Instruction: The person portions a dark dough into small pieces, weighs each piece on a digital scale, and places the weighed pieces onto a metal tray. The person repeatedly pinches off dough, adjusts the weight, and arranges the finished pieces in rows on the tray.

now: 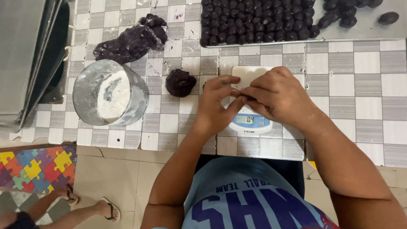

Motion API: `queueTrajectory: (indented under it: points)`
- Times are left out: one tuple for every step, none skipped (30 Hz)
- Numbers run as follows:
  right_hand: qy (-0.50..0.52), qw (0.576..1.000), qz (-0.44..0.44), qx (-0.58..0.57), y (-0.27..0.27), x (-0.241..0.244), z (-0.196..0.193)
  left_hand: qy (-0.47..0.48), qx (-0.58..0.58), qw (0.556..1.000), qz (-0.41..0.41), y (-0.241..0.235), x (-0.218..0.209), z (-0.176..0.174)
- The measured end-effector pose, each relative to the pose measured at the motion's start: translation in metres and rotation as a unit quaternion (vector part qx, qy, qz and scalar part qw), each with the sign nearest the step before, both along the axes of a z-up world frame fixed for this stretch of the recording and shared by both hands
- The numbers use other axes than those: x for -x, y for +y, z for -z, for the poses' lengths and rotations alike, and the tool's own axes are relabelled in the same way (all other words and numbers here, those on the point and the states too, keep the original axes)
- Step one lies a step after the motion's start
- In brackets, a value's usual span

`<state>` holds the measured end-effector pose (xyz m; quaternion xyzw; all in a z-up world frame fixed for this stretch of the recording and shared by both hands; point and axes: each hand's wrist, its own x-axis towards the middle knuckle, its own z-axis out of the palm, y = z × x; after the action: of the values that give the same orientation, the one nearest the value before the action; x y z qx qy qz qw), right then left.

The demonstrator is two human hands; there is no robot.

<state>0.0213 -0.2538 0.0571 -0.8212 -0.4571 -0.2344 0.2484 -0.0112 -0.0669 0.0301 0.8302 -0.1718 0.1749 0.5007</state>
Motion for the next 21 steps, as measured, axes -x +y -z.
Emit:
queueTrajectory:
  points:
    - [0.001, 1.000, 0.003, -0.001, 0.000, -0.001, -0.004, 0.001, -0.001, 1.000, 0.003, 0.003, -0.001, -0.007]
    - [-0.002, 1.000, 0.013, 0.011, -0.001, -0.002, -0.007, -0.018, -0.046, 0.999, -0.012, 0.005, -0.002, -0.015]
    - [-0.004, 0.999, 0.023, 0.022, -0.002, -0.002, -0.011, -0.038, -0.091, 0.995, -0.026, 0.008, -0.002, -0.022]
    - [-0.005, 0.999, 0.025, 0.022, -0.006, -0.005, -0.006, -0.039, -0.092, 0.995, -0.024, 0.012, -0.004, -0.022]
    - [0.006, 0.997, 0.043, 0.061, -0.010, -0.008, -0.001, -0.047, -0.169, 0.982, -0.072, 0.016, -0.005, -0.021]
    - [0.017, 0.993, 0.058, 0.099, -0.014, -0.011, 0.005, -0.054, -0.246, 0.960, -0.121, 0.021, -0.005, -0.021]
    - [0.018, 0.993, 0.059, 0.097, -0.014, -0.011, 0.002, -0.054, -0.248, 0.960, -0.119, 0.025, -0.004, -0.018]
    - [0.037, 0.992, 0.066, 0.100, -0.016, -0.010, -0.001, -0.036, -0.241, 0.960, -0.140, 0.027, -0.004, -0.014]
    - [0.056, 0.990, 0.072, 0.104, -0.018, -0.010, -0.004, -0.017, -0.234, 0.959, -0.160, 0.029, -0.003, -0.011]
    - [0.058, 0.990, 0.072, 0.104, -0.019, -0.009, -0.006, -0.015, -0.234, 0.959, -0.159, 0.030, -0.004, -0.007]
    - [0.059, 0.990, 0.081, 0.101, -0.019, -0.008, -0.009, -0.036, -0.236, 0.960, -0.150, 0.031, -0.004, -0.003]
    - [0.059, 0.990, 0.088, 0.097, -0.019, -0.008, -0.011, -0.057, -0.237, 0.959, -0.142, 0.033, -0.004, 0.001]
    - [0.060, 0.990, 0.087, 0.097, -0.015, -0.007, -0.011, -0.056, -0.238, 0.959, -0.143, 0.030, -0.003, -0.001]
    - [0.074, 0.991, 0.071, 0.084, -0.011, -0.006, -0.012, -0.065, -0.219, 0.965, -0.125, 0.028, -0.003, -0.004]
    - [0.088, 0.992, 0.054, 0.070, -0.008, -0.006, -0.012, -0.075, -0.201, 0.971, -0.108, 0.025, -0.003, -0.007]
    - [0.088, 0.992, 0.055, 0.071, -0.003, -0.005, -0.012, -0.075, -0.199, 0.971, -0.107, 0.022, -0.003, -0.009]
    - [0.090, 0.995, 0.029, 0.030, 0.002, -0.004, -0.012, -0.086, -0.195, 0.972, -0.098, 0.019, -0.003, -0.011]
    - [0.092, 0.996, 0.003, -0.012, 0.008, -0.002, -0.011, -0.096, -0.190, 0.973, -0.088, 0.017, -0.002, -0.013]
    - [0.092, 0.996, 0.004, -0.011, 0.014, -0.002, -0.003, -0.096, -0.189, 0.973, -0.087, 0.016, -0.002, -0.011]
    - [0.074, 0.996, -0.005, -0.042, 0.020, -0.002, 0.006, -0.109, -0.185, 0.974, -0.073, 0.015, -0.003, -0.010]
    - [0.057, 0.996, -0.014, -0.072, 0.026, -0.003, 0.014, -0.123, -0.181, 0.974, -0.059, 0.015, -0.003, -0.008]
